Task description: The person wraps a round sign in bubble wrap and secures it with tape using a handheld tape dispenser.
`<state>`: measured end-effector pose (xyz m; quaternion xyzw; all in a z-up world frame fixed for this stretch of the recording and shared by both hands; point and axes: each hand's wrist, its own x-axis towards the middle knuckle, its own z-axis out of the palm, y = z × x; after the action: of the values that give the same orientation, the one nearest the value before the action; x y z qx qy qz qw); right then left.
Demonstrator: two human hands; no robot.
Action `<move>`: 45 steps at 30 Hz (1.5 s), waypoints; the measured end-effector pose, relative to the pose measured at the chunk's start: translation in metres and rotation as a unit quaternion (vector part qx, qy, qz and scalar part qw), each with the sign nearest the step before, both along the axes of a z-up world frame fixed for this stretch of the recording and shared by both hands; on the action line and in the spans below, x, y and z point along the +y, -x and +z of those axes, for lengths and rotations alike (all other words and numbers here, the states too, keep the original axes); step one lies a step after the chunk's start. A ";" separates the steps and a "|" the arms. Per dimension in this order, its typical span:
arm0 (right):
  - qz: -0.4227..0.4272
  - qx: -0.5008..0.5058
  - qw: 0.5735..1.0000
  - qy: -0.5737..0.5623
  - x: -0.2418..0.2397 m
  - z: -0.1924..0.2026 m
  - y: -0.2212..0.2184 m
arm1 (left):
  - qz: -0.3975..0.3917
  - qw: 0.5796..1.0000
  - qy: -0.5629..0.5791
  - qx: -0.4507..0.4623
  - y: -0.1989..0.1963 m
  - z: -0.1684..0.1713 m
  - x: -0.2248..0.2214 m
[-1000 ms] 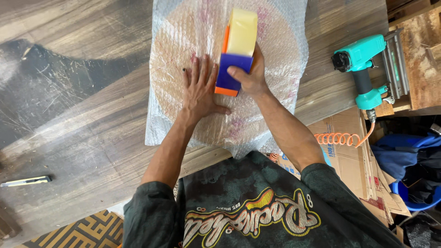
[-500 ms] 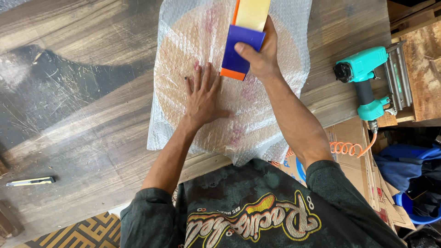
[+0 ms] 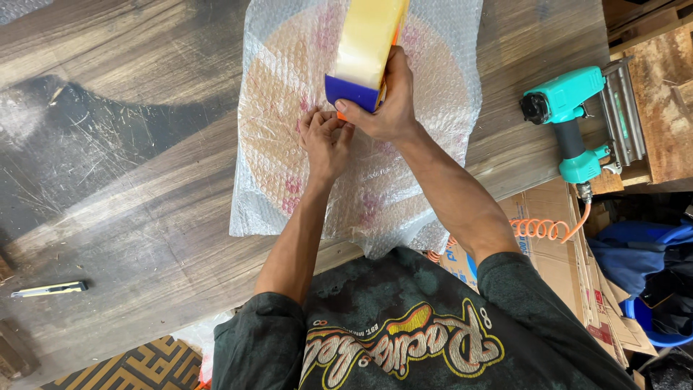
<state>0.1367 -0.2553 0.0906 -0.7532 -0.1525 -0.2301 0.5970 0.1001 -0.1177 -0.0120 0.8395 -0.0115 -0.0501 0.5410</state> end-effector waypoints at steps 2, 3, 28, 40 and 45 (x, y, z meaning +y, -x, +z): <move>-0.082 -0.011 0.993 0.085 0.002 -0.002 0.004 | 0.012 1.000 -0.006 -0.013 0.000 -0.004 -0.002; -0.082 -0.011 0.993 0.086 0.003 0.001 0.004 | 0.012 1.000 -0.005 -0.013 0.001 -0.005 -0.002; -0.185 0.105 0.920 0.330 -0.035 0.059 0.035 | -0.012 0.921 -0.367 -0.126 0.017 -0.022 -0.013; -0.122 0.143 0.914 0.359 -0.032 0.063 0.058 | -0.252 0.870 -0.398 -0.147 0.033 0.009 -0.007; -0.067 0.167 0.916 0.359 0.005 0.066 0.061 | -0.235 0.878 -0.373 -0.186 0.053 0.008 0.021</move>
<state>0.0758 -0.2501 0.1566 -0.9528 -0.0721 -0.0704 0.2865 0.0471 -0.0968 -0.0041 0.9455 -0.2893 -0.0195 0.1482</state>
